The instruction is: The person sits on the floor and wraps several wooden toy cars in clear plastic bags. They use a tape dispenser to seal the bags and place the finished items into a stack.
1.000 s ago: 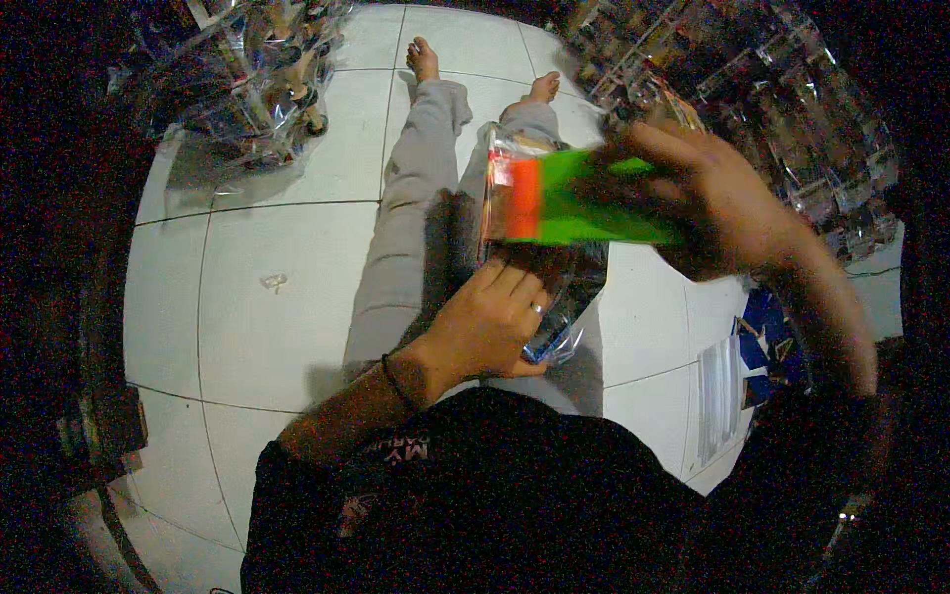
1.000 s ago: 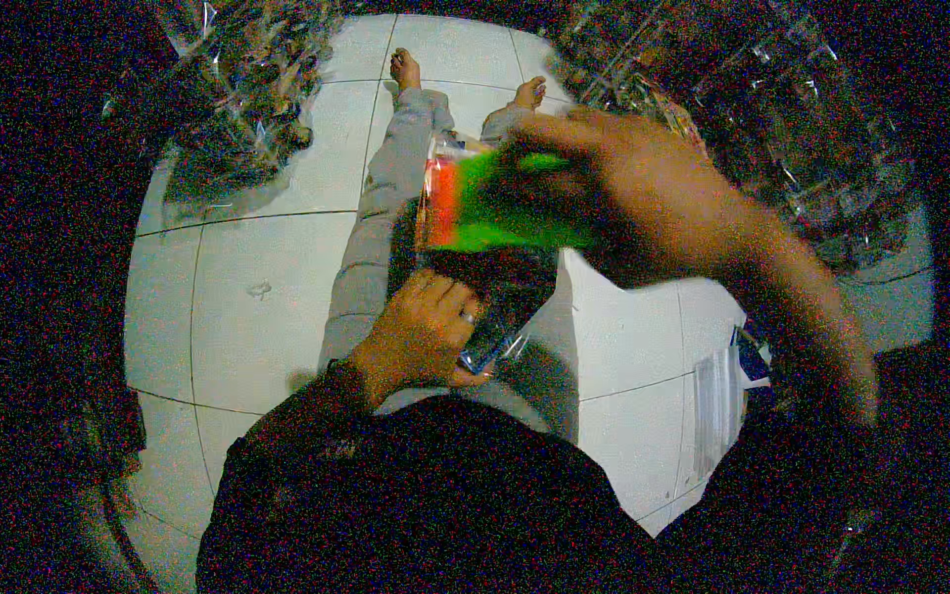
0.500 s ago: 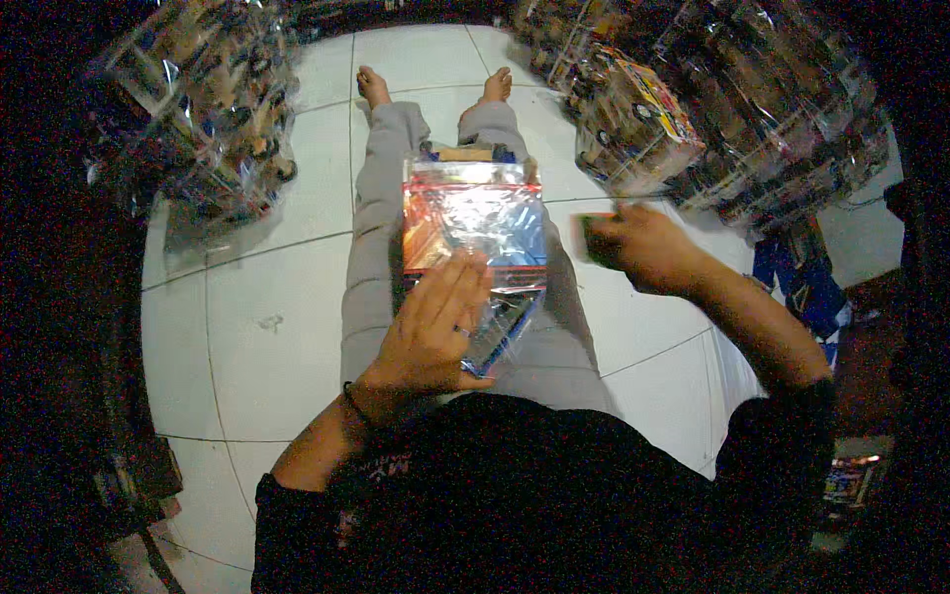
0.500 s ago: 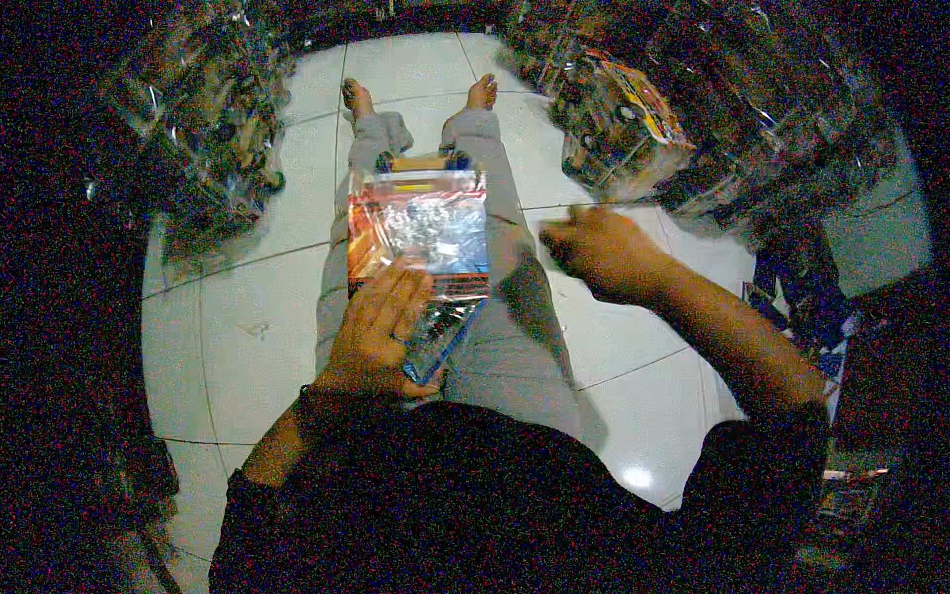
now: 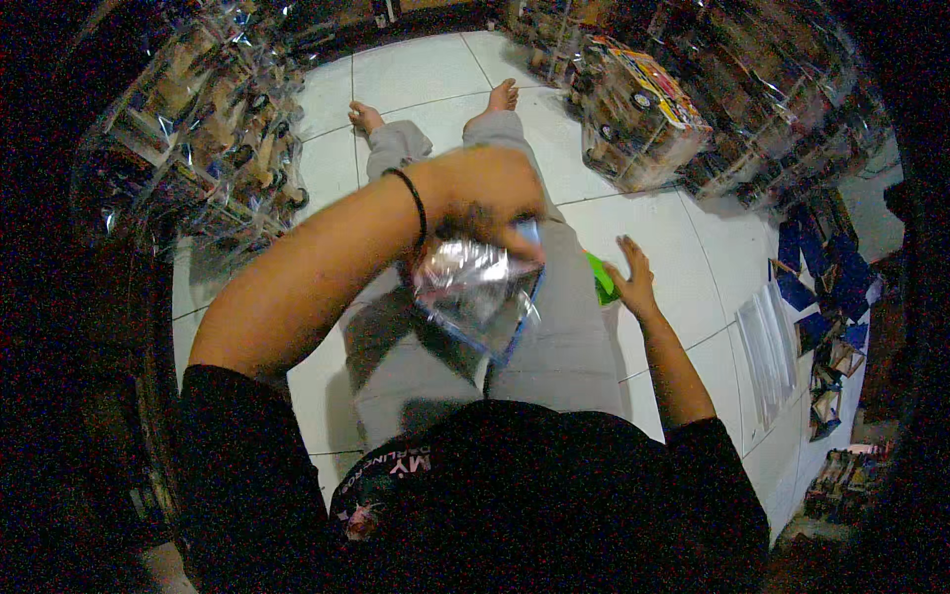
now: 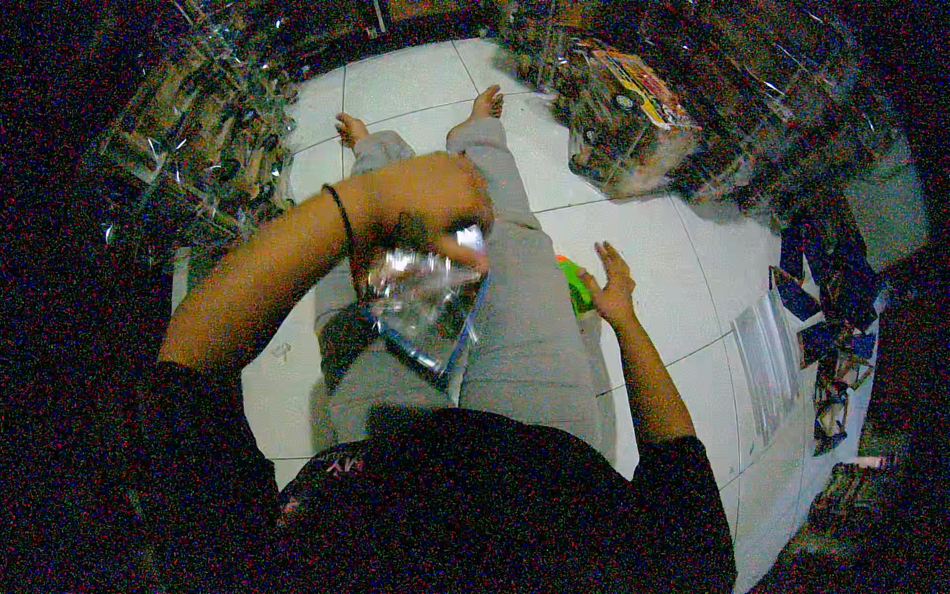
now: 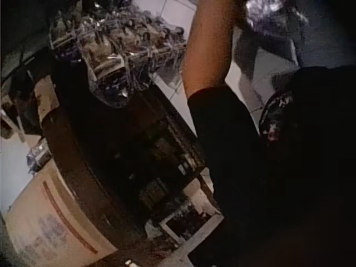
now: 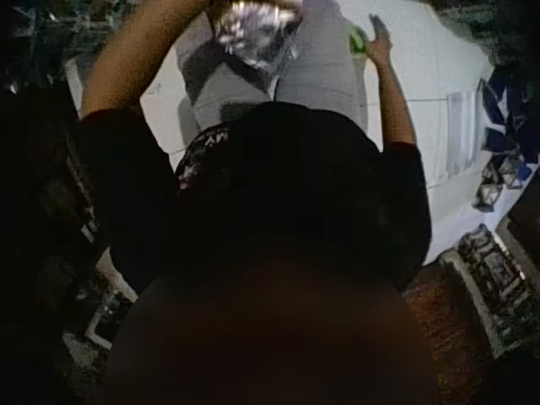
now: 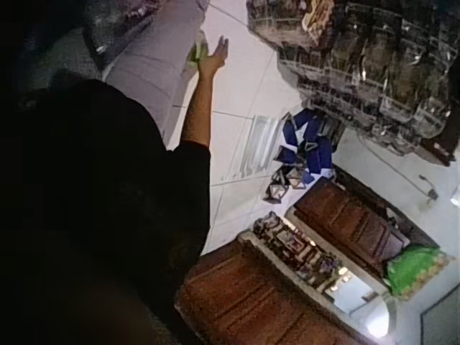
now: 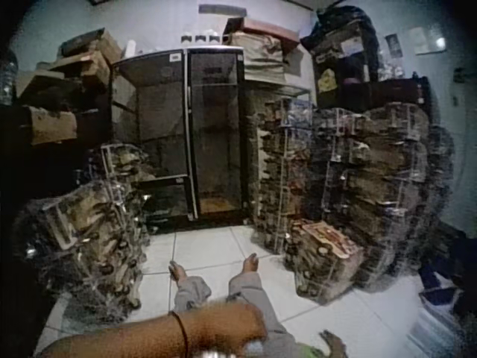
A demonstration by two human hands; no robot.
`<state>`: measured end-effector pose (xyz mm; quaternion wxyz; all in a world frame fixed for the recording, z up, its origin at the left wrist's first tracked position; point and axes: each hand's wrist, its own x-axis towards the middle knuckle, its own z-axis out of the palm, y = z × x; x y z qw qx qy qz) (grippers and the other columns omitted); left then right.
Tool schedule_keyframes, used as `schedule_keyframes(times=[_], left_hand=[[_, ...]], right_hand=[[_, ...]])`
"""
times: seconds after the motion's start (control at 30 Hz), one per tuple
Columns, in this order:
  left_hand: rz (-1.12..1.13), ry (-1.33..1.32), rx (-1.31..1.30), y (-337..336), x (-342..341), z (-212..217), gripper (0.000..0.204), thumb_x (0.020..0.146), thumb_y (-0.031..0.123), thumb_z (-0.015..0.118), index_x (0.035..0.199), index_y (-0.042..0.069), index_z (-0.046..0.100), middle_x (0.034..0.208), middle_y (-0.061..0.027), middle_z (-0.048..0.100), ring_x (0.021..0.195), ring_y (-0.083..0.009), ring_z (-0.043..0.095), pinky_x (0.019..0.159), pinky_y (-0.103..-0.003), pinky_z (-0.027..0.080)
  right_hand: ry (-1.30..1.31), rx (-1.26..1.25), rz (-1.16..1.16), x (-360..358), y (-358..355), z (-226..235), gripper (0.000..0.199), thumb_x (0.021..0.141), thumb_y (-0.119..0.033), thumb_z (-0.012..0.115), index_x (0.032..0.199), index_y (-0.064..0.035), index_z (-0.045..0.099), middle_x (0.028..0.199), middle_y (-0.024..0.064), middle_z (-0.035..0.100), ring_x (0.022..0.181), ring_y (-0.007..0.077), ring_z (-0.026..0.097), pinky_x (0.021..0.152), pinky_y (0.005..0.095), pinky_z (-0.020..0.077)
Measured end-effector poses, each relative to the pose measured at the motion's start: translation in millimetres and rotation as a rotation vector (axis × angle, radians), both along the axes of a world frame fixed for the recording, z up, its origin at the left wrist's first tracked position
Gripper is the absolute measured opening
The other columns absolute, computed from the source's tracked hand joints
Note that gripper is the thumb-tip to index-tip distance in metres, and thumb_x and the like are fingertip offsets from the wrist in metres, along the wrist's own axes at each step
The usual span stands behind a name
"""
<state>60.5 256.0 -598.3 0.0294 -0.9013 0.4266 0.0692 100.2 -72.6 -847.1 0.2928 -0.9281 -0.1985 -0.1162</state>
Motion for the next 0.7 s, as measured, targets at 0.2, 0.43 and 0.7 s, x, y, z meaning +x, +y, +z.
schedule_keyframes(times=[0.2,0.43,0.7], left_hand=[[0.888,-0.261,-0.058,56.0,47.4,17.2,0.074,0.084,0.066,0.035,0.083,0.002,0.070,0.082,-0.0202,0.066,0.081,-0.0345,0.065,0.074,-0.041,0.051],[0.992,0.592,-0.609,83.7,1.9,4.3,0.076,0.082,0.069,0.041,0.113,0.003,0.058,0.100,-0.0174,0.062,0.094,-0.0254,0.060,0.085,-0.035,0.046],[0.902,0.515,-1.488,62.1,-118.7,-37.3,0.099,0.078,0.018,0.063,0.143,-0.002,-0.009,0.131,-0.0157,0.041,0.114,-0.0219,0.045,0.097,-0.029,0.036]], right_hand=[[0.214,0.758,-0.003,-48.0,80.7,100.6,0.050,0.089,-0.013,0.051,0.135,-0.0018,0.037,0.134,0.0167,0.044,0.115,0.0265,0.049,0.097,0.0366,0.0382],[0.924,1.739,0.125,-37.2,242.2,137.6,0.065,0.090,-0.056,0.037,0.125,-0.0019,0.048,0.115,0.0138,0.058,0.101,0.0233,0.058,0.091,0.0340,0.0431],[1.122,1.485,0.478,-25.8,217.7,174.5,0.059,0.089,-0.051,0.040,0.115,-0.0010,0.057,0.105,0.0131,0.063,0.089,0.0223,0.062,0.083,0.0331,0.0481]])
